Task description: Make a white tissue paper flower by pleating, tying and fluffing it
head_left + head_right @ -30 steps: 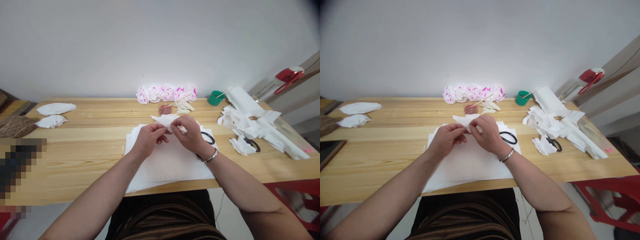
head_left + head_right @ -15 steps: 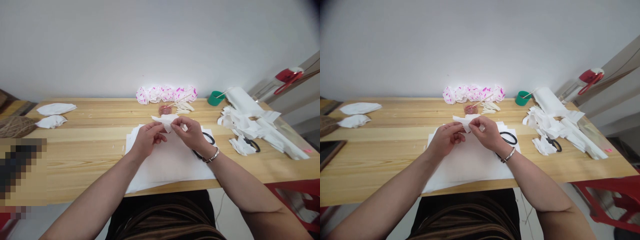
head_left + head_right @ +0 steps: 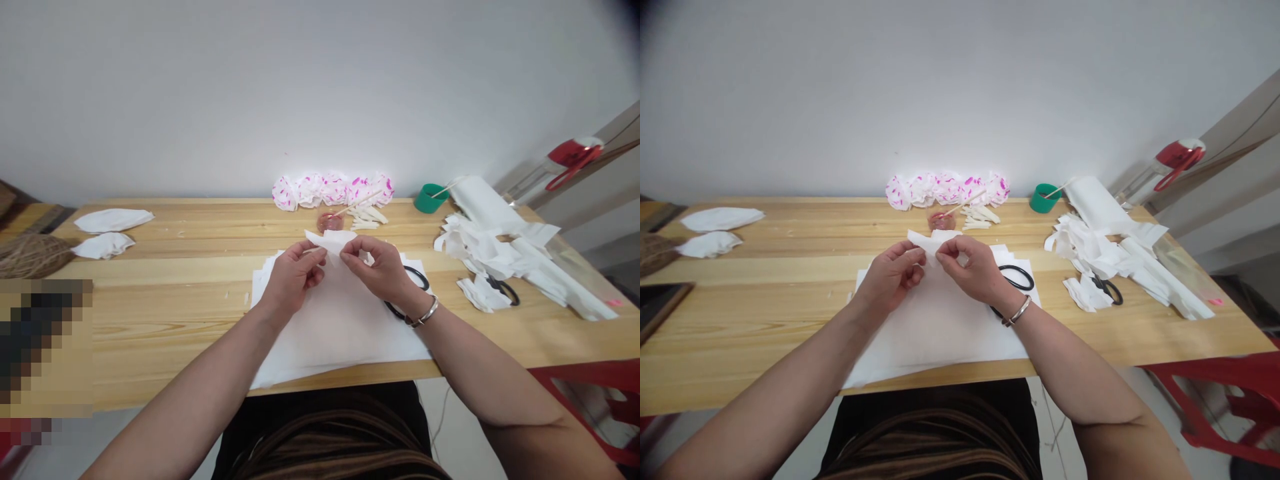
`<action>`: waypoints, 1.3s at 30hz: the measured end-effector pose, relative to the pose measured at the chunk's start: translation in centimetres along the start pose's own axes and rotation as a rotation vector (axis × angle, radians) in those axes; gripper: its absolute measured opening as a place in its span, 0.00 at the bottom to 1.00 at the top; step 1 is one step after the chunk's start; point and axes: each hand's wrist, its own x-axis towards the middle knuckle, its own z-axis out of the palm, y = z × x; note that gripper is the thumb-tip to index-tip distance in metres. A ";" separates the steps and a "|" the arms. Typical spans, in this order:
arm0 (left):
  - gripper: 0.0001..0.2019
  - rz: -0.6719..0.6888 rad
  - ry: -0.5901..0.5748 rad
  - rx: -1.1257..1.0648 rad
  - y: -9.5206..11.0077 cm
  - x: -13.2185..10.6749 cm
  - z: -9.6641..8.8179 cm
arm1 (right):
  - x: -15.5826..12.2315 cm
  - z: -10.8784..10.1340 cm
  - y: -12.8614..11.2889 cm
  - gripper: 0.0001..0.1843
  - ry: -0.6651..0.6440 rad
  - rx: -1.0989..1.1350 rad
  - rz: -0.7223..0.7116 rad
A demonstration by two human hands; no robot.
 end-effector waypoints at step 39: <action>0.08 -0.080 -0.150 -0.013 -0.3 -0.6 0.4 | -0.1 0.1 0.9 0.07 0.228 -0.211 -0.070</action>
